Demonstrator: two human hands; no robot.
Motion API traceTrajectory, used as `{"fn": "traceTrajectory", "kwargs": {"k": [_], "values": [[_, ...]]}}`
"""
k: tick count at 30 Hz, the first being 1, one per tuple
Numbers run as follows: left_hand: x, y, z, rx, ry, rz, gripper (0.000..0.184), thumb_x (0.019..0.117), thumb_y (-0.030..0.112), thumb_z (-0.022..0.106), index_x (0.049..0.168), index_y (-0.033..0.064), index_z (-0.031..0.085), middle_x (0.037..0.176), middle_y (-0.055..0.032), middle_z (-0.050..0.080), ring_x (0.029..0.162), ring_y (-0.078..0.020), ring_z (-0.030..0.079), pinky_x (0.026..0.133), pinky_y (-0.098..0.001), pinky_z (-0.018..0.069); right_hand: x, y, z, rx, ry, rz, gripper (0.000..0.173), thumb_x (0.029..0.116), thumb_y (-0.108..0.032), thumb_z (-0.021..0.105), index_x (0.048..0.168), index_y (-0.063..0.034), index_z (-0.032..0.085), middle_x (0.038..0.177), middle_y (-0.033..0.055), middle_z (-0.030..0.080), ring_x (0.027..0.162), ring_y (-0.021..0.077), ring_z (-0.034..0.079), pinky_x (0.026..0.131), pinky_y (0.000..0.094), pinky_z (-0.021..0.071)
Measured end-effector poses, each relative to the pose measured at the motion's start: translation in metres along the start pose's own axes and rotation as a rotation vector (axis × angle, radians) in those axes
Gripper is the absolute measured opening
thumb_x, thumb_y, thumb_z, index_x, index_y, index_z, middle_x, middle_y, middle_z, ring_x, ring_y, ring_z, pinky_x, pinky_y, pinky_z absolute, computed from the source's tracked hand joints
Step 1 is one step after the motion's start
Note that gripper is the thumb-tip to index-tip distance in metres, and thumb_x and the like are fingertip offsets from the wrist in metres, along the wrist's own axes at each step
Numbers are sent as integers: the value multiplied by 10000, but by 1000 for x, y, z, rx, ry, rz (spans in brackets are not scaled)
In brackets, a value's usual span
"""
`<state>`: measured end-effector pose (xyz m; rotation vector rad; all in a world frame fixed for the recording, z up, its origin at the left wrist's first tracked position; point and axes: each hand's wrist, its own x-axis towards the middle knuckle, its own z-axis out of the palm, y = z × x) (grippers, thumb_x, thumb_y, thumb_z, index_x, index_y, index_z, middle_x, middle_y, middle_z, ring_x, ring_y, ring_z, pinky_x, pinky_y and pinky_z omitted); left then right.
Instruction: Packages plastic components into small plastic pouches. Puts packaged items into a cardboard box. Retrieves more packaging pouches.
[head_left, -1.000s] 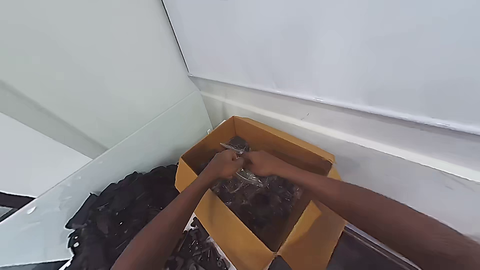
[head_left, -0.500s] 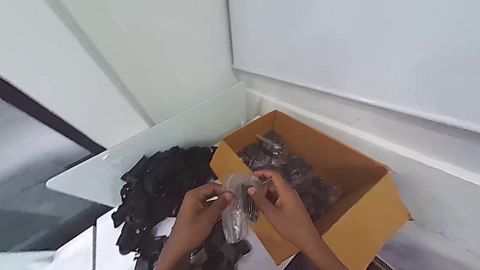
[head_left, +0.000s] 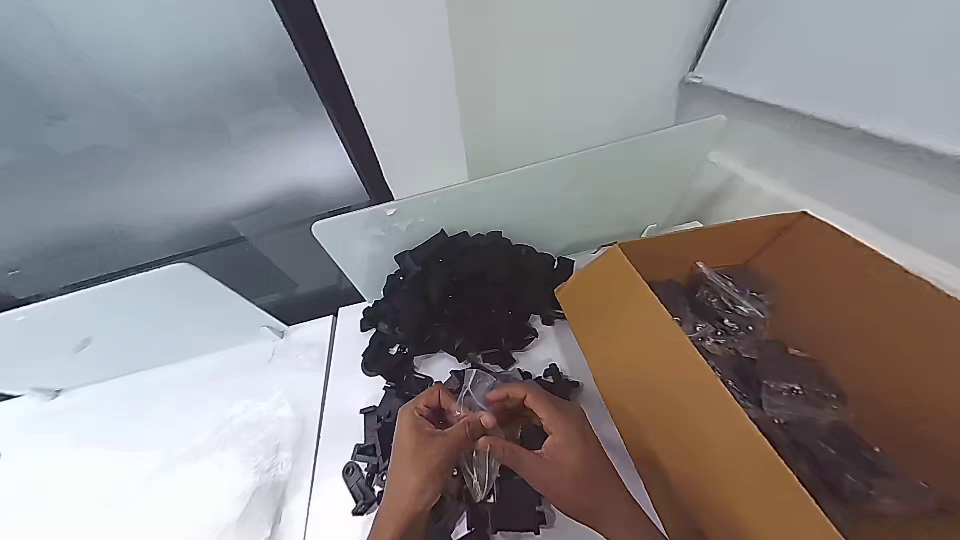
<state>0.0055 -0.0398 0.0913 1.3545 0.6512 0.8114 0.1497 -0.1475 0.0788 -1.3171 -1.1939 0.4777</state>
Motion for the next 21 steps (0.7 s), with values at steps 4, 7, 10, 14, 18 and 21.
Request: {"fn": "traceTrajectory", "kwargs": {"k": [4, 7, 10, 14, 18, 21], "values": [[-6, 4, -19, 104, 154, 83, 236, 755, 95, 858, 745, 115, 624, 665, 35, 640, 580, -35, 604, 557, -200, 532, 4, 4, -1, -47, 25, -18, 143, 935, -124, 667, 1059, -56, 646, 935, 9, 682, 778, 39, 672, 682, 211, 603], [-9, 8, -24, 305, 273, 174, 184, 785, 92, 816, 767, 89, 632, 819, -17, 737, 829, -112, 736, 764, -260, 619, 6, 11, -6, -232, 29, -92, 121, 966, -161, 573, 986, -115, 683, 941, 16, 636, 809, 39, 618, 685, 192, 542], [-9, 3, -15, 522, 373, 268, 209, 827, 223, 773, 730, 116, 622, 877, -13, 730, 991, -136, 721, 857, -286, 598, 8, 9, 7, -371, -13, -156, 334, 905, -85, 533, 1043, -262, 780, 1246, 82, 636, 1147, 189, 620, 914, 333, 562], [-17, -1, 1, 716, 399, 417, 189, 842, 270, 730, 737, 131, 656, 889, 7, 731, 1064, -160, 686, 911, -334, 557, 18, -8, 25, -548, -186, 24, 230, 950, -241, 610, 1053, -212, 814, 1580, 195, 433, 1392, 418, 479, 1076, 534, 457], [-29, -1, 18, 838, 280, 640, 230, 900, 252, 714, 732, 112, 640, 799, -9, 702, 1085, -207, 674, 1004, -351, 530, 26, -3, 26, -378, -370, 281, 676, 900, -265, 722, 1452, 63, 513, 1639, 216, 316, 1454, 331, 429, 1156, 428, 404], [-27, -7, 18, 897, 117, 738, 176, 870, 164, 742, 736, 111, 640, 747, -2, 679, 1120, -243, 661, 1088, -375, 478, 19, 11, 23, -13, -320, 273, 684, 814, -187, 796, 1389, 74, 531, 1257, 142, 674, 1157, 74, 624, 1024, 230, 472]]}}
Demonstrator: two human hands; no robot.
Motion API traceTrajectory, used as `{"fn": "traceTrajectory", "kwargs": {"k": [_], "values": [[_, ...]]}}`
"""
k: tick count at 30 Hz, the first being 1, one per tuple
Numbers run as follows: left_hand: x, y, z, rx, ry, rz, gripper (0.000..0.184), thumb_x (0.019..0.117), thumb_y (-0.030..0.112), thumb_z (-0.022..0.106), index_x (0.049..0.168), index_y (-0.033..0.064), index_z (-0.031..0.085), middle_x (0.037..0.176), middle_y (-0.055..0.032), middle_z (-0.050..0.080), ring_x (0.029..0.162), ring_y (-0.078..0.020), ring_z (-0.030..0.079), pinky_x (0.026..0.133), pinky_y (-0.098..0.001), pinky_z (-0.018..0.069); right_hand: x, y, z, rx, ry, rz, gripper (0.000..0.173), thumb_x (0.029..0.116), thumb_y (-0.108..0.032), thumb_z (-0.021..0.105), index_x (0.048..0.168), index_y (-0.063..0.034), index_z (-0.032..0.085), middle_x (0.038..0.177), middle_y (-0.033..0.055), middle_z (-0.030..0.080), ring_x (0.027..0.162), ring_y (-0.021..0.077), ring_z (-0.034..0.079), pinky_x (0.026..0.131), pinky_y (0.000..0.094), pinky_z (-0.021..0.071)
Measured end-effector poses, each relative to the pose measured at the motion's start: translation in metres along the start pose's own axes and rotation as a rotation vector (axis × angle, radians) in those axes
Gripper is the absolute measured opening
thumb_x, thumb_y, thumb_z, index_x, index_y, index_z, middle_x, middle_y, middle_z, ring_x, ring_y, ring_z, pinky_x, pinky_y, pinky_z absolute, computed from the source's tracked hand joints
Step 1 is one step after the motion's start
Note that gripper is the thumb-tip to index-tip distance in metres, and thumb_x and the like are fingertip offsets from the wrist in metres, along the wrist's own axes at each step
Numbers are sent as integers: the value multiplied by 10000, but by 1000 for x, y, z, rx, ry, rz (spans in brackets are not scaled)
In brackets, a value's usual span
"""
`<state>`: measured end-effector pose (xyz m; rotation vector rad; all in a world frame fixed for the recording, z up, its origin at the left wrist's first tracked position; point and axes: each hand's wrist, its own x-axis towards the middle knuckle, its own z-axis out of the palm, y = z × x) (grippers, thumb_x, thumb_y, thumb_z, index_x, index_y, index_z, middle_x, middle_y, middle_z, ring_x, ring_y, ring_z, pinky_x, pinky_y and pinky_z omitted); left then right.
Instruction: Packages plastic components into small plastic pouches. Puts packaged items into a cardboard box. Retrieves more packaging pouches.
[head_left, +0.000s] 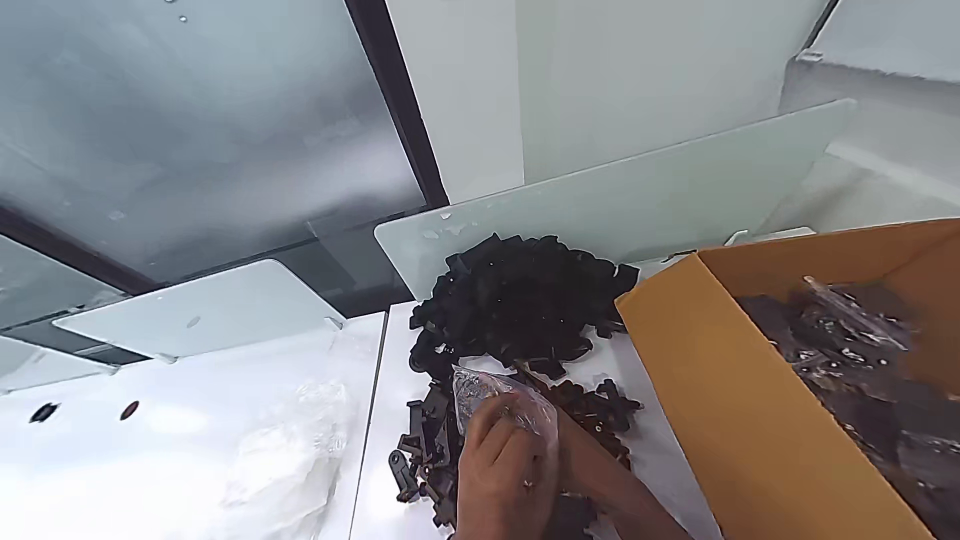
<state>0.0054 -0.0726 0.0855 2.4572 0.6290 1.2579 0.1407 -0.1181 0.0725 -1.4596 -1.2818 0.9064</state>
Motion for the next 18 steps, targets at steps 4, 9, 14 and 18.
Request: {"fn": "traceTrajectory", "kwargs": {"k": [4, 9, 14, 18], "values": [[-3, -15, -31, -199, -137, -24, 291, 862, 366, 807, 1029, 150, 708, 1129, -34, 727, 1389, -338, 489, 1214, -512, 352, -1, 23, 13, 322, 35, 20, 630, 765, -139, 841, 1303, 49, 573, 1144, 40, 712, 1046, -8, 655, 954, 178, 528], [-15, -54, -54, -349, 47, -365, 640, 985, 499, 626, 1404, 19, 558, 1427, -119, 583, 1374, -241, 515, 1130, -422, 466, 12, 48, 14, 736, -130, -242, 818, 799, -29, 831, 1510, 22, 429, 1452, 115, 563, 1268, 179, 602, 1059, 343, 537], [-25, -67, -31, -775, 92, -930, 277, 1056, 219, 522, 1084, 25, 717, 878, -40, 701, 704, -76, 633, 619, -232, 542, 11, 50, 20, 701, -124, -138, 769, 729, 50, 832, 1433, 13, 525, 1358, 112, 627, 1165, 205, 664, 941, 366, 612], [-29, -66, -20, -908, 189, -1006, 217, 1049, 110, 503, 1034, 1, 690, 867, -67, 704, 733, -106, 677, 654, -269, 590, 4, 50, 17, 310, 41, -174, 774, 712, -94, 874, 1382, 90, 534, 1331, 86, 653, 1234, 17, 591, 1086, 179, 464]]}}
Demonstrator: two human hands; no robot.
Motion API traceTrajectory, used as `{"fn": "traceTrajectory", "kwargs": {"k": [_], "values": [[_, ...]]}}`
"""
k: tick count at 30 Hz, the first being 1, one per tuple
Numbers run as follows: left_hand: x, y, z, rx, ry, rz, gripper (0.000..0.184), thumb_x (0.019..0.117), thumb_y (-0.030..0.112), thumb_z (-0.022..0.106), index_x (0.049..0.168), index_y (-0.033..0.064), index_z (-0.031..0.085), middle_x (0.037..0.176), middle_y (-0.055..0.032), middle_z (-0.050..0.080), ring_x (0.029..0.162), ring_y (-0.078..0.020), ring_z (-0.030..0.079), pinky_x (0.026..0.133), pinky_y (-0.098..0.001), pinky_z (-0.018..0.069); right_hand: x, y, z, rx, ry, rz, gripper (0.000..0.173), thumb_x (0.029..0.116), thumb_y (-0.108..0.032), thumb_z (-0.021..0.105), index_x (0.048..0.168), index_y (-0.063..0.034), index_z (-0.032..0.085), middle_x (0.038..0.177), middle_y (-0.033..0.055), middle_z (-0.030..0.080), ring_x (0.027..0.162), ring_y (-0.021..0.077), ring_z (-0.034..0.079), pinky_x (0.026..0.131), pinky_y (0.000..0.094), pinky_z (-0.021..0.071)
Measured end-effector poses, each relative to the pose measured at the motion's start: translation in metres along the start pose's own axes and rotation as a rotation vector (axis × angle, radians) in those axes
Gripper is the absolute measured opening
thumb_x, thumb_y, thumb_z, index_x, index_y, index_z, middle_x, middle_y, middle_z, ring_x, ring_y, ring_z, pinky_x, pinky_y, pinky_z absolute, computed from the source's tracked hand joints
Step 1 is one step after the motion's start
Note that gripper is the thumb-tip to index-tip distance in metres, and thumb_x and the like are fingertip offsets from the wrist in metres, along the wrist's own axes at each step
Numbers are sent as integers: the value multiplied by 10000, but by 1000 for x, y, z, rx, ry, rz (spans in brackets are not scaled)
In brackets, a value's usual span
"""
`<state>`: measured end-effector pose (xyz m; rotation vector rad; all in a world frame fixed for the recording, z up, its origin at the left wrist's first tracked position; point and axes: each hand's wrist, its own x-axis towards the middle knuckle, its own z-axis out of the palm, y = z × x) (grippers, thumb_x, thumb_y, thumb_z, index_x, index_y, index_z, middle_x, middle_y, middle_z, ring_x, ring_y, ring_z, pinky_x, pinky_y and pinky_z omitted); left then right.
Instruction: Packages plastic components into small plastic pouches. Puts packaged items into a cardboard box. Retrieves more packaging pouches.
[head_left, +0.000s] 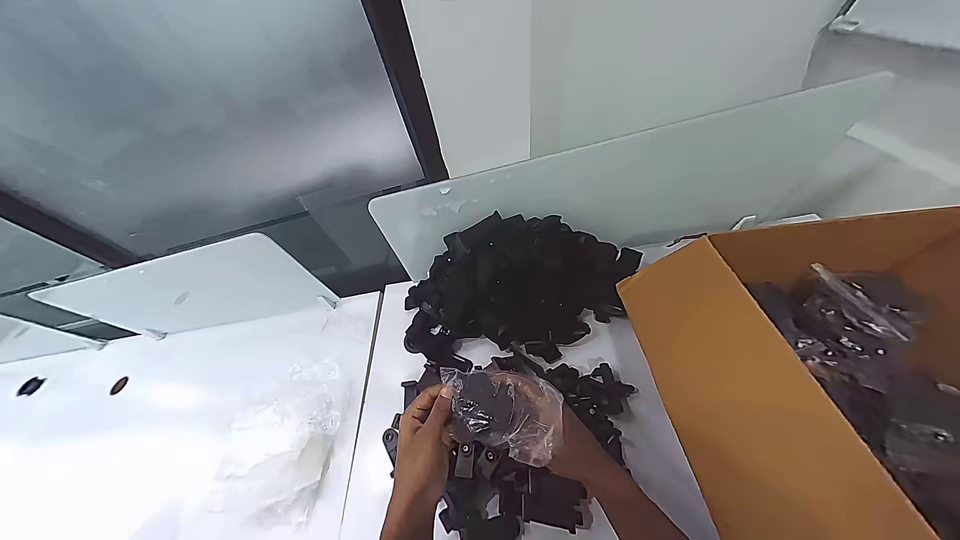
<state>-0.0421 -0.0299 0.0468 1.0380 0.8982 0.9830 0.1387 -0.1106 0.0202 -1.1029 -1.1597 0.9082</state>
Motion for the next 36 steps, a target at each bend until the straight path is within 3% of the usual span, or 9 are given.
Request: {"fn": "traceTrajectory", "kwargs": {"k": [3, 5, 9, 12, 17, 21, 26, 32, 36], "values": [[5, -8, 4, -31, 76, 44, 200, 1058, 104, 473, 1020, 20, 651, 830, -44, 663, 682, -78, 628, 601, -231, 542, 4, -2, -1, -139, 13, 11, 754, 718, -84, 831, 1398, 66, 543, 1392, 138, 602, 1296, 79, 554, 1106, 218, 444], [10, -13, 4, -53, 125, 29, 223, 1086, 118, 422, 1069, 11, 616, 874, -71, 673, 761, -129, 670, 690, -300, 592, 8, -3, -3, -185, -8, -20, 730, 735, -102, 830, 1400, 33, 559, 1461, 181, 540, 1340, 156, 536, 1111, 276, 462], [16, -24, 6, -166, 211, -42, 220, 1107, 143, 382, 1129, 16, 560, 923, -99, 679, 807, -179, 697, 718, -360, 613, 14, -24, -8, -379, 23, -44, 584, 749, -348, 890, 1261, -121, 723, 1452, 97, 567, 1276, 100, 578, 1037, 263, 517], [20, -26, 6, -267, 249, -110, 225, 1117, 186, 355, 1195, 51, 517, 983, -99, 680, 868, -198, 709, 749, -386, 620, 14, -36, -10, -431, 60, -102, 531, 750, -359, 874, 1211, -131, 743, 1424, 61, 594, 1262, 90, 586, 1014, 251, 531], [27, -31, -3, -410, 285, -171, 255, 1122, 240, 352, 1267, 87, 496, 1021, -110, 685, 896, -225, 712, 747, -416, 622, 17, -51, -18, -106, 49, -119, 503, 742, -210, 892, 1190, -60, 723, 1442, 117, 573, 1285, 206, 596, 977, 313, 593], [28, -33, -4, -558, 275, -254, 330, 1127, 319, 311, 1321, 112, 480, 1074, -136, 696, 943, -269, 721, 762, -467, 626, 19, -53, -13, 279, 68, -114, 489, 820, -75, 814, 1246, 13, 589, 1242, 147, 687, 1148, 244, 684, 948, 366, 604], [31, -34, -2, -528, 359, -287, 316, 1120, 339, 338, 1343, 144, 449, 1046, -134, 684, 886, -268, 716, 700, -451, 621, 20, -53, -4, 503, 186, -70, 464, 949, -215, 728, 1312, -40, 498, 1267, 168, 680, 1156, 289, 685, 937, 436, 604], [37, -37, -15, -464, 365, -185, 269, 1108, 239, 390, 1334, 104, 446, 1082, -137, 669, 949, -251, 698, 773, -442, 611, 21, -63, -10, 643, 297, -115, 527, 905, -300, 777, 1321, -128, 504, 1297, 149, 665, 1089, 301, 719, 858, 465, 639], [38, -40, -1, -429, 218, -214, 342, 1120, 314, 363, 1399, 126, 421, 1143, -109, 660, 1006, -220, 689, 823, -420, 609, 27, -51, -12, 599, 315, -1, 489, 935, -243, 735, 1310, -65, 478, 1254, 164, 679, 1087, 283, 713, 880, 428, 625]]}}
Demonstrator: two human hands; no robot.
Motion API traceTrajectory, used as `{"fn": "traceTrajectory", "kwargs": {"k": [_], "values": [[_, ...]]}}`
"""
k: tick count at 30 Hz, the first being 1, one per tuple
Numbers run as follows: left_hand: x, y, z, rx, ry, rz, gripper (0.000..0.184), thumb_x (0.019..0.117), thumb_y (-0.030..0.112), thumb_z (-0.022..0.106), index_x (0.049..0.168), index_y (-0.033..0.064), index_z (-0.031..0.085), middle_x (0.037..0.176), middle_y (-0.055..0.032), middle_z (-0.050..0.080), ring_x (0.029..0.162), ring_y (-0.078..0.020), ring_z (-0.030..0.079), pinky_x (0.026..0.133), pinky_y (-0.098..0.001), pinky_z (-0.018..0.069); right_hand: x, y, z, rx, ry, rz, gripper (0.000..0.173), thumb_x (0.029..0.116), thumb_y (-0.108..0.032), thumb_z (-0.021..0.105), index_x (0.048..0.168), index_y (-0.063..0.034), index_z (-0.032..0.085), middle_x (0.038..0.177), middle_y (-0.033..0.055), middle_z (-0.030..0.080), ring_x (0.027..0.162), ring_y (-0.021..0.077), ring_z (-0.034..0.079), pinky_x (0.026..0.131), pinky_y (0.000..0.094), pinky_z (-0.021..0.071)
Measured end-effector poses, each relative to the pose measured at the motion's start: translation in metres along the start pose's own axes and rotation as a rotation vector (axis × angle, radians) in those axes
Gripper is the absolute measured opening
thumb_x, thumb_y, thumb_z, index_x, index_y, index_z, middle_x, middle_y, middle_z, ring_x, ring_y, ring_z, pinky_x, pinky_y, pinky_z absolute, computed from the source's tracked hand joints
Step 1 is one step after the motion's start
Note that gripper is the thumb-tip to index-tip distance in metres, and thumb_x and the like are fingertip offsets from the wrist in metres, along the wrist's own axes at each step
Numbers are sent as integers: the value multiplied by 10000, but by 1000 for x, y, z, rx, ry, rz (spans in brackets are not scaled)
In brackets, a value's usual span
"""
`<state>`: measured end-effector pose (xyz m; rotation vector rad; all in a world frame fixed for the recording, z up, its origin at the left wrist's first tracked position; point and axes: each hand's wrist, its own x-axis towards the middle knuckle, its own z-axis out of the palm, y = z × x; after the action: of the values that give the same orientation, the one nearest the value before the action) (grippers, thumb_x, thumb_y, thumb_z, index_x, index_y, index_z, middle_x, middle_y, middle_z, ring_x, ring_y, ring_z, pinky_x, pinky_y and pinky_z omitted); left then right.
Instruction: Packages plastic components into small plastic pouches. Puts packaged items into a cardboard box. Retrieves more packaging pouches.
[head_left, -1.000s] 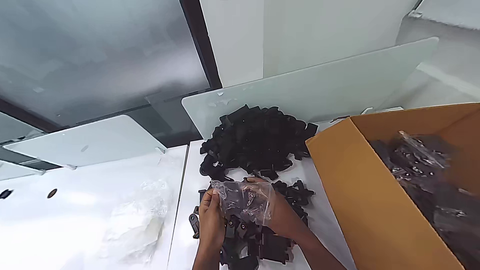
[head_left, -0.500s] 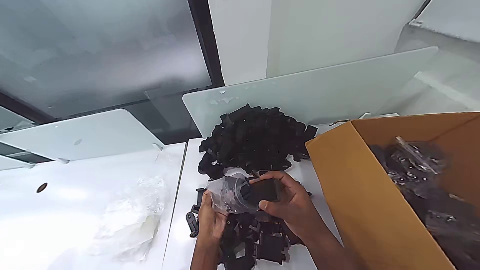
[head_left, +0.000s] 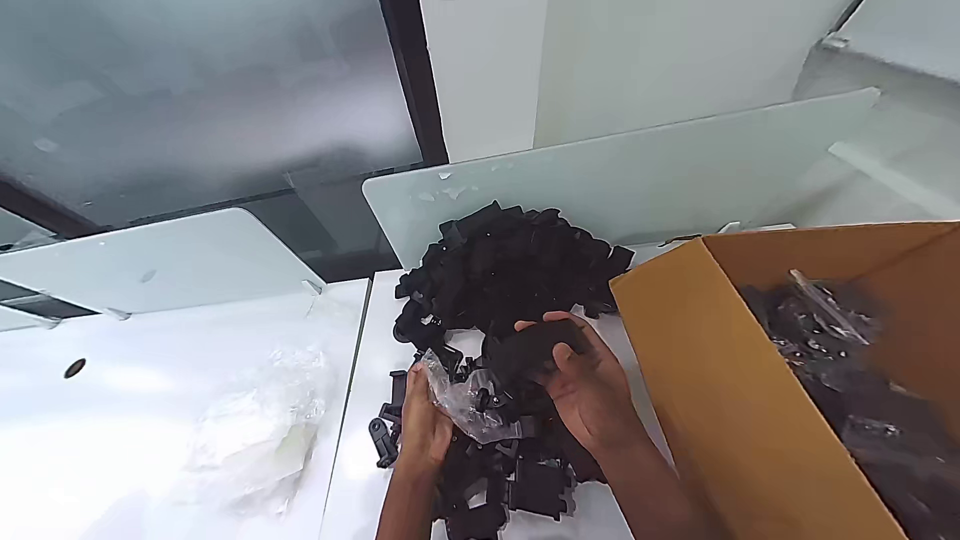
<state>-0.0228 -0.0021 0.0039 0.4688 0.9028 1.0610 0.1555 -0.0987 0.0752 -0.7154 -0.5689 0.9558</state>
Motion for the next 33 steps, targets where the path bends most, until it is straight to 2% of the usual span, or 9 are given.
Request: {"fn": "traceTrajectory", "kwargs": {"k": [2, 6, 9, 12, 15, 17, 21, 27, 33], "values": [[4, 2, 7, 19, -39, 9, 450, 1112, 411, 356, 1448, 121, 428, 1212, -106, 647, 1067, -207, 666, 883, -421, 586, 2, 2, -2, 22, 43, 2, 484, 943, -258, 719, 1315, -48, 492, 1225, 167, 687, 1071, 272, 715, 879, 415, 623], [9, 30, -4, 90, -69, 131, 317, 1099, 339, 393, 898, 162, 564, 652, 42, 558, 534, -48, 551, 490, -218, 507, 2, -6, -9, -3, 58, -78, 476, 1019, -300, 622, 1407, -63, 481, 1223, 140, 698, 1081, 248, 715, 877, 393, 627], [7, 52, -21, 388, -255, 265, 277, 1007, 195, 507, 743, 151, 580, 612, 66, 552, 519, -8, 526, 492, -174, 474, 7, -10, -12, -227, 132, -101, 424, 1030, -85, 468, 1449, -25, 432, 1202, 134, 698, 1070, 232, 715, 870, 378, 627], [-11, 58, -12, 782, -480, 400, 70, 867, 208, 758, 886, 144, 737, 887, 68, 710, 805, -22, 656, 723, -214, 561, 7, -3, -8, -421, 102, -163, 423, 986, -10, 509, 1405, 20, 463, 1225, 137, 702, 1109, 212, 698, 879, 333, 609], [-18, 56, 4, 994, -628, 569, 723, 793, 322, 861, 1397, 39, 582, 1384, -73, 628, 1289, -159, 583, 1073, -359, 514, 4, 1, 5, -463, -57, -240, 303, 969, 29, 541, 1267, 21, 484, 1174, 117, 714, 1099, 191, 701, 922, 306, 599], [-15, 61, 13, 1090, -694, 694, 954, 771, 426, 881, 1532, 53, 442, 1550, -105, 476, 1426, -188, 455, 1167, -388, 432, 7, -1, 8, -509, -189, -275, 235, 981, 11, 566, 1214, 1, 535, 1159, 79, 722, 1082, 158, 705, 934, 293, 596], [-17, 63, 23, 1217, -823, 653, 724, 835, 422, 830, 1428, 87, 584, 1306, -30, 679, 1194, -83, 631, 1040, -333, 533, 19, 3, 8, -632, -288, -314, 197, 983, -56, 634, 1170, -6, 670, 1125, 30, 690, 984, 44, 674, 849, 204, 592], [-5, 45, 20, 1225, -868, 604, 304, 987, 307, 664, 1089, 29, 729, 1015, -65, 726, 973, -81, 680, 896, -299, 569, 37, 25, -1, -602, -93, -105, 285, 992, -127, 646, 1262, -47, 687, 1134, 63, 726, 1015, 108, 694, 889, 267, 588], [12, 65, 21, 1124, -751, 564, 289, 994, 193, 633, 1213, 5, 642, 1087, -48, 710, 966, -54, 680, 875, -271, 583, 41, 31, -20, -327, -391, 413, 874, 902, -459, 730, 1563, -71, 310, 1367, 42, 608, 1182, 129, 629, 984, 341, 550]]}}
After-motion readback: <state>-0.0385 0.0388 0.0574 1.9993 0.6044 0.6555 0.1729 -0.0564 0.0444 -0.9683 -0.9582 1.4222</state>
